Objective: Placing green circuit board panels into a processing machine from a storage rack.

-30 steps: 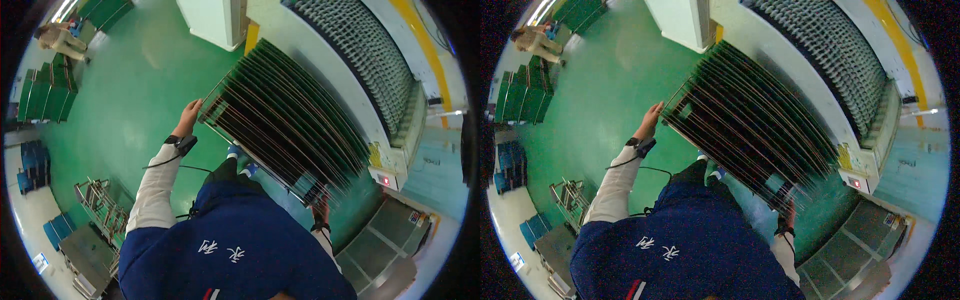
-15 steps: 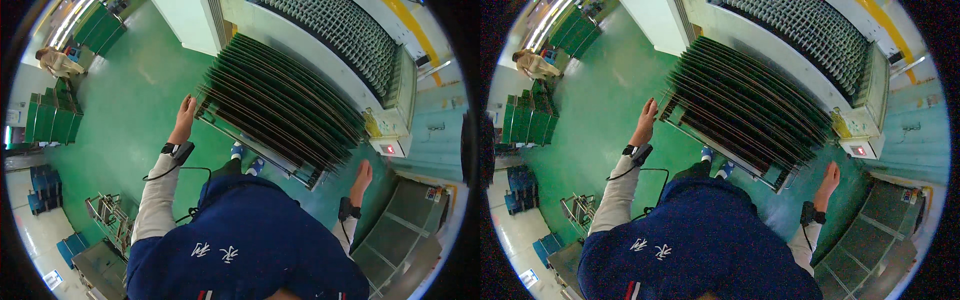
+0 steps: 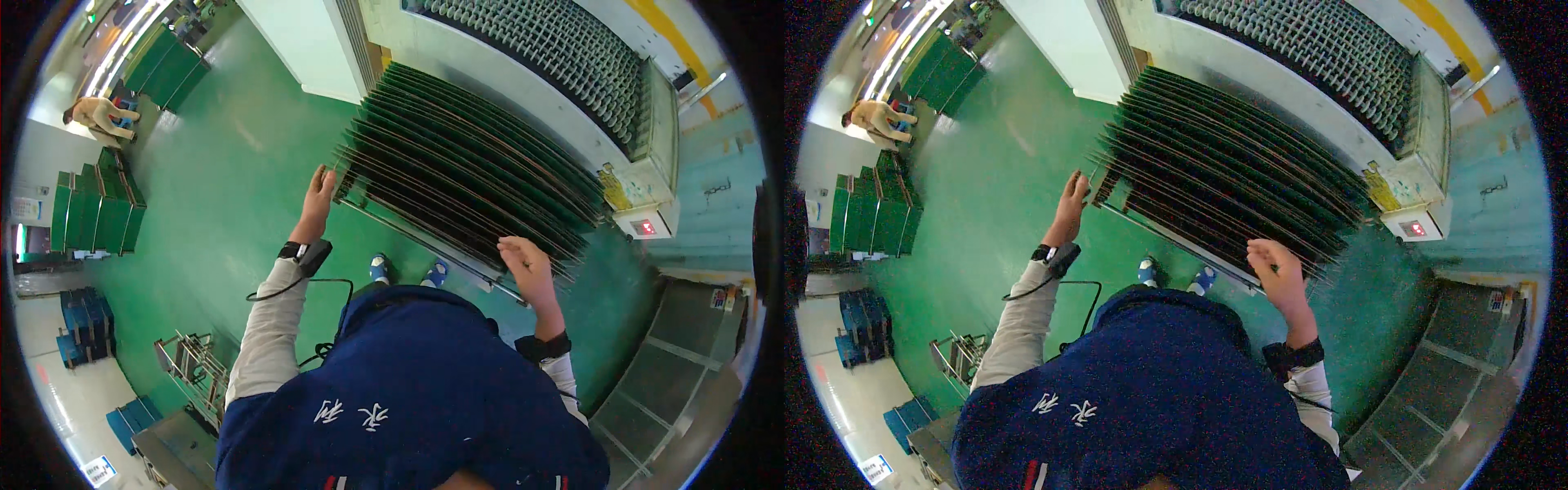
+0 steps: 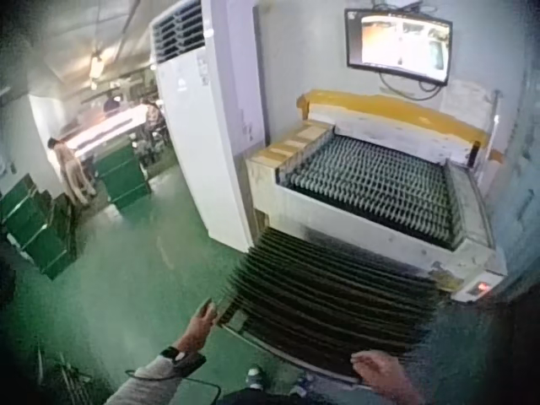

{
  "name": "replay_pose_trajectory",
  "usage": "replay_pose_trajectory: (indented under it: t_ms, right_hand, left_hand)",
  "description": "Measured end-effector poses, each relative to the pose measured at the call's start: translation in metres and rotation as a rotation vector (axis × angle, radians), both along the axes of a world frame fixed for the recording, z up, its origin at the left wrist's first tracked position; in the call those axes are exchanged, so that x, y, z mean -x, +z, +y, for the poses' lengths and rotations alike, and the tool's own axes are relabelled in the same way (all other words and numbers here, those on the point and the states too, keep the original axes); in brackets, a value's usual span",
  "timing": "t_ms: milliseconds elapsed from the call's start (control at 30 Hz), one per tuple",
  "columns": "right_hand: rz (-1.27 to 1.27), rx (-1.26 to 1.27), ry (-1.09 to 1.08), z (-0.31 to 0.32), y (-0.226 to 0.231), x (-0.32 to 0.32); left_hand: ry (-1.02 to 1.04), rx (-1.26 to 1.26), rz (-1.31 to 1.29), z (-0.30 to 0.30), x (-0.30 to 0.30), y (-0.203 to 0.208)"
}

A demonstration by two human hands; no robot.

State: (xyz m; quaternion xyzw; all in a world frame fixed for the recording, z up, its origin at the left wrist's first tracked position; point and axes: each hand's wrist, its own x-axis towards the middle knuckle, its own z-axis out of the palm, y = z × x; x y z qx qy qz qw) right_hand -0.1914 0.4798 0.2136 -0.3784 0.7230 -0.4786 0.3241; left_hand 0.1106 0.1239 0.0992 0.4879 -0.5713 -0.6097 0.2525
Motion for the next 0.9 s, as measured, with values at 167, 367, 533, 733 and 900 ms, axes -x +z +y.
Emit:
replay_pose_trajectory:
  t_ms: [167, 367, 533, 733, 900]
  right_hand:
    - [0.069, 0.007, 0.149, -0.025, 0.003, -0.039]
    - [0.373, -0.119, 0.241, -0.046, 0.009, -0.07]
    - [0.482, -0.177, 0.216, -0.054, -0.003, -0.087]
    - [0.619, -0.31, 0.2, -0.07, -0.042, -0.092]
    - [0.809, -0.547, 0.284, -0.099, -0.064, -0.091]
  left_hand:
    - [0.026, -0.051, 0.008, 0.009, -0.007, 0.017]
    - [0.02, 0.025, 0.057, 0.006, -0.015, 0.0]
    - [0.014, 0.018, 0.044, -0.004, -0.02, -0.025]
    - [-0.031, 0.001, -0.013, 0.005, -0.014, 0.02]
    - [0.01, 0.024, 0.067, -0.002, -0.014, -0.007]
